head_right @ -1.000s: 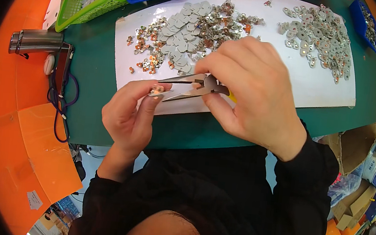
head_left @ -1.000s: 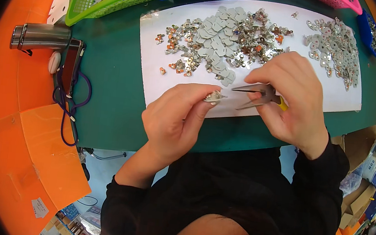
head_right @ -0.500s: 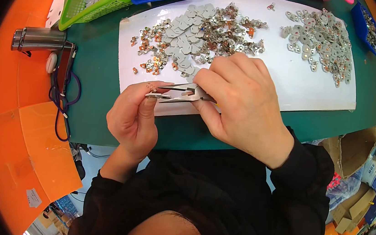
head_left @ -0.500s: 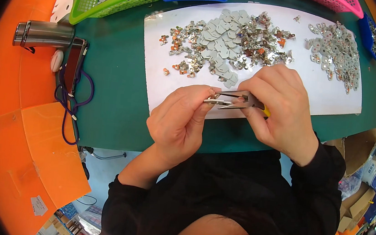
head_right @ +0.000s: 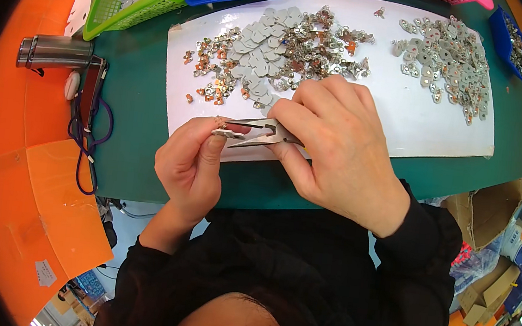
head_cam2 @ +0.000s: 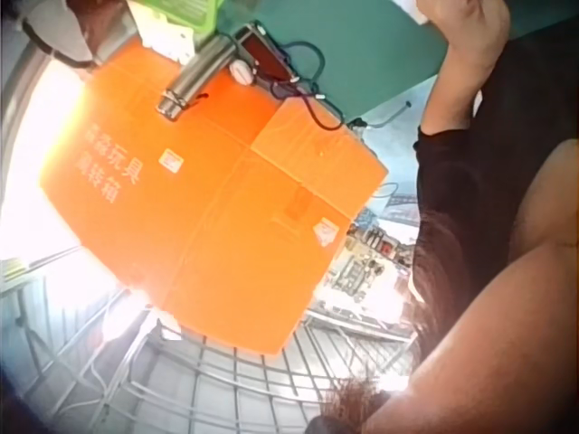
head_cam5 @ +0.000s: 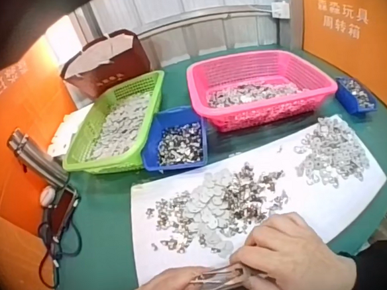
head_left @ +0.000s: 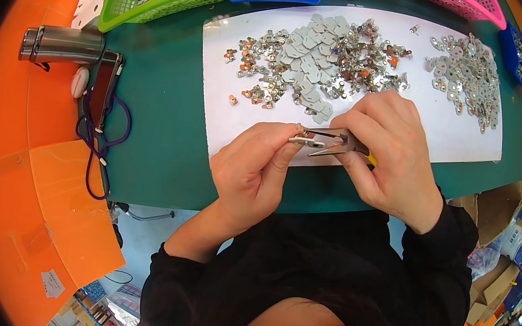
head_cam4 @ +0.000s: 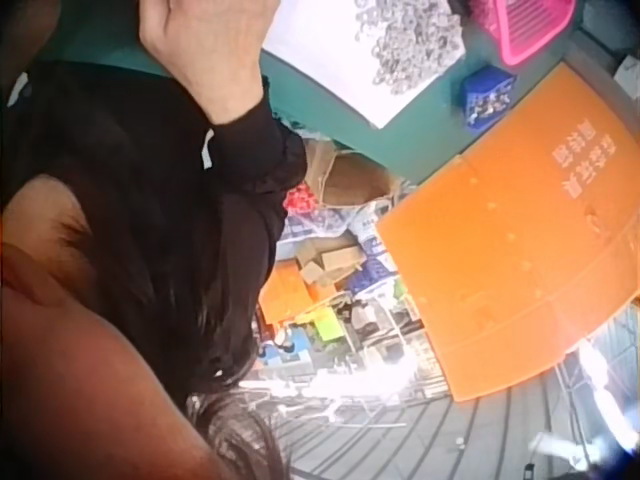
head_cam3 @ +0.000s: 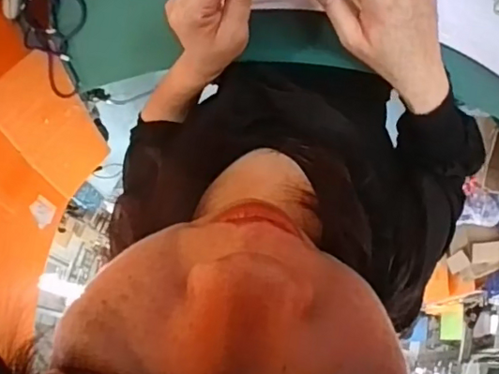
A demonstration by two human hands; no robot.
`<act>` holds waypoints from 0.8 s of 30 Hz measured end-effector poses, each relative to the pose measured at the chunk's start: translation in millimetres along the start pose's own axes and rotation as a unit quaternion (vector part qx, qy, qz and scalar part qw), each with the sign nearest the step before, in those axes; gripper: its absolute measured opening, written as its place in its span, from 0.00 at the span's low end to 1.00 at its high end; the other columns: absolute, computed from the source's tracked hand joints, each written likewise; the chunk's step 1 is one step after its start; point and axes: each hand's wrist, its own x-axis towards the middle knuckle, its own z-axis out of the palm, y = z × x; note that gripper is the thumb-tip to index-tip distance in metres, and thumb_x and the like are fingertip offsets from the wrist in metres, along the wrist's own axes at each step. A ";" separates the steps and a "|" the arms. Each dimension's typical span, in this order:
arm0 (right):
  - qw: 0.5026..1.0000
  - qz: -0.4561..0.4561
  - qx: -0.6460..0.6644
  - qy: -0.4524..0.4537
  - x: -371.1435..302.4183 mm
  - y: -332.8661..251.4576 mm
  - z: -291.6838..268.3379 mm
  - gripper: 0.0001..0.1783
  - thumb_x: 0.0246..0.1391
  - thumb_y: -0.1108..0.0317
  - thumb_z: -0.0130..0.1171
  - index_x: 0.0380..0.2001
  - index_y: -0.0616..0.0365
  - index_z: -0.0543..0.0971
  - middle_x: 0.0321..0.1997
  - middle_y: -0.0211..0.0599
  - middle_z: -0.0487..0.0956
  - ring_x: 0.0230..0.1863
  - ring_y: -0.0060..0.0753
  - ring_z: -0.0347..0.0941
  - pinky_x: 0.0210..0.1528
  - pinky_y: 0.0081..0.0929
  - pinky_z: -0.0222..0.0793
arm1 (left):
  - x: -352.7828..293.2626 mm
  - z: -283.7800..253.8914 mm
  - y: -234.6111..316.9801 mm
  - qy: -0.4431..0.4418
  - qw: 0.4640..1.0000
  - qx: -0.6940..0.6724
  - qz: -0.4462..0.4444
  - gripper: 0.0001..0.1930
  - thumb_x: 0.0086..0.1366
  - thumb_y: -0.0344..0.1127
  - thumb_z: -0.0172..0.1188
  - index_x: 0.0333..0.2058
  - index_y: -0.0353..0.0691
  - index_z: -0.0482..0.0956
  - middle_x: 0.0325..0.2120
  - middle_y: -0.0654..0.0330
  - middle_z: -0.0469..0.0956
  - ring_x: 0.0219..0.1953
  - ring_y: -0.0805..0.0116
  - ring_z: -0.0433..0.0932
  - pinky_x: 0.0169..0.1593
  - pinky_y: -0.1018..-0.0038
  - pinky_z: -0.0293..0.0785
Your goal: Assembling small metal components using pliers at a factory workbench.
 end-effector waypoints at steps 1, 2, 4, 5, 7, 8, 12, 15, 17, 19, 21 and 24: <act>1.000 -0.002 -0.005 -0.006 1.1 -0.2 -3.1 0.12 0.42 0.73 0.65 0.34 0.56 0.78 0.33 0.35 0.73 0.38 0.42 0.68 0.42 0.35 0.60 | -0.3 -0.3 -0.1 -0.001 1.000 -0.013 -0.012 0.07 0.63 0.21 0.63 0.40 0.31 0.81 0.32 0.52 0.83 0.29 0.64 0.82 0.32 0.76 0.77; 1.000 -0.002 -0.005 -0.006 2.0 0.0 -5.0 0.12 0.42 0.73 0.65 0.34 0.56 0.78 0.33 0.35 0.73 0.38 0.42 0.68 0.42 0.35 0.60 | -0.2 -1.1 -0.1 -0.001 1.000 -0.013 -0.012 0.07 0.63 0.21 0.63 0.40 0.31 0.81 0.32 0.52 0.83 0.29 0.64 0.82 0.32 0.76 0.77; 0.999 -0.018 -0.043 -0.018 3.7 0.9 -7.6 0.12 0.42 0.73 0.65 0.34 0.55 0.77 0.33 0.34 0.73 0.38 0.42 0.68 0.42 0.35 0.60 | 0.3 -2.9 1.0 -0.013 1.000 0.020 0.010 0.07 0.62 0.20 0.64 0.39 0.30 0.81 0.31 0.52 0.83 0.29 0.63 0.82 0.32 0.75 0.77; 0.999 -0.017 -0.044 -0.017 3.6 0.6 -8.8 0.12 0.42 0.73 0.65 0.34 0.55 0.77 0.33 0.34 0.73 0.38 0.42 0.68 0.42 0.35 0.60 | 0.8 -2.7 1.6 -0.013 1.000 0.019 0.011 0.07 0.62 0.20 0.64 0.39 0.30 0.81 0.31 0.52 0.83 0.29 0.63 0.82 0.32 0.75 0.77; 0.997 -0.032 -0.065 -0.025 3.5 -0.2 -10.1 0.12 0.43 0.72 0.66 0.34 0.55 0.77 0.33 0.34 0.73 0.38 0.42 0.68 0.42 0.35 0.61 | 1.5 -2.8 2.8 -0.012 0.999 0.036 0.028 0.07 0.61 0.20 0.64 0.39 0.30 0.80 0.31 0.52 0.82 0.29 0.62 0.82 0.33 0.75 0.78; 0.997 -0.032 -0.065 -0.025 3.4 0.0 -10.1 0.12 0.43 0.72 0.66 0.34 0.55 0.77 0.33 0.34 0.73 0.38 0.42 0.68 0.42 0.35 0.61 | 2.2 -2.9 3.6 -0.012 0.999 0.036 0.028 0.07 0.61 0.20 0.64 0.39 0.30 0.80 0.31 0.52 0.82 0.29 0.62 0.82 0.33 0.75 0.78; 0.997 -0.027 -0.060 -0.033 1.6 0.0 -7.0 0.11 0.43 0.71 0.66 0.33 0.54 0.77 0.30 0.32 0.71 0.35 0.40 0.68 0.39 0.35 0.61 | 3.3 -4.6 4.3 -0.020 0.998 0.038 0.034 0.08 0.60 0.20 0.65 0.39 0.30 0.80 0.31 0.52 0.82 0.31 0.60 0.82 0.35 0.74 0.78; 0.998 -0.027 -0.054 -0.036 -0.3 1.4 -3.9 0.10 0.43 0.71 0.66 0.31 0.53 0.77 0.27 0.31 0.70 0.31 0.39 0.67 0.36 0.35 0.61 | 6.2 -6.6 1.4 -0.034 0.998 0.026 0.052 0.08 0.60 0.21 0.64 0.39 0.31 0.80 0.31 0.52 0.83 0.32 0.59 0.83 0.36 0.72 0.79; 0.998 -0.033 -0.050 -0.031 -2.4 3.1 -2.4 0.10 0.43 0.71 0.66 0.31 0.52 0.77 0.26 0.31 0.69 0.29 0.38 0.66 0.33 0.34 0.61 | 8.1 -9.5 -0.1 -0.048 0.997 0.014 0.064 0.07 0.60 0.21 0.64 0.39 0.31 0.80 0.31 0.52 0.83 0.32 0.58 0.83 0.36 0.72 0.79; 0.998 -0.040 -0.046 -0.032 -5.3 4.7 -1.0 0.10 0.43 0.70 0.67 0.30 0.52 0.77 0.24 0.31 0.69 0.26 0.37 0.66 0.30 0.33 0.61 | 10.8 -12.5 -0.9 -0.100 0.993 -0.006 0.055 0.06 0.61 0.21 0.62 0.38 0.31 0.80 0.31 0.52 0.83 0.32 0.58 0.83 0.37 0.71 0.80; 0.998 -0.041 -0.040 -0.029 -6.4 4.0 1.0 0.10 0.42 0.71 0.66 0.30 0.53 0.76 0.24 0.31 0.69 0.26 0.38 0.67 0.29 0.33 0.62 | 9.0 -13.0 0.9 -0.109 0.993 -0.020 0.041 0.06 0.62 0.22 0.62 0.38 0.32 0.80 0.32 0.53 0.83 0.33 0.58 0.83 0.37 0.71 0.80; 0.999 -0.023 -0.021 -0.032 -7.5 0.5 5.4 0.10 0.42 0.73 0.66 0.30 0.53 0.76 0.24 0.32 0.71 0.25 0.39 0.68 0.28 0.34 0.63 | 4.2 -6.9 -0.2 -0.085 0.995 -0.056 0.018 0.04 0.65 0.22 0.59 0.38 0.31 0.79 0.32 0.53 0.82 0.33 0.59 0.83 0.36 0.72 0.79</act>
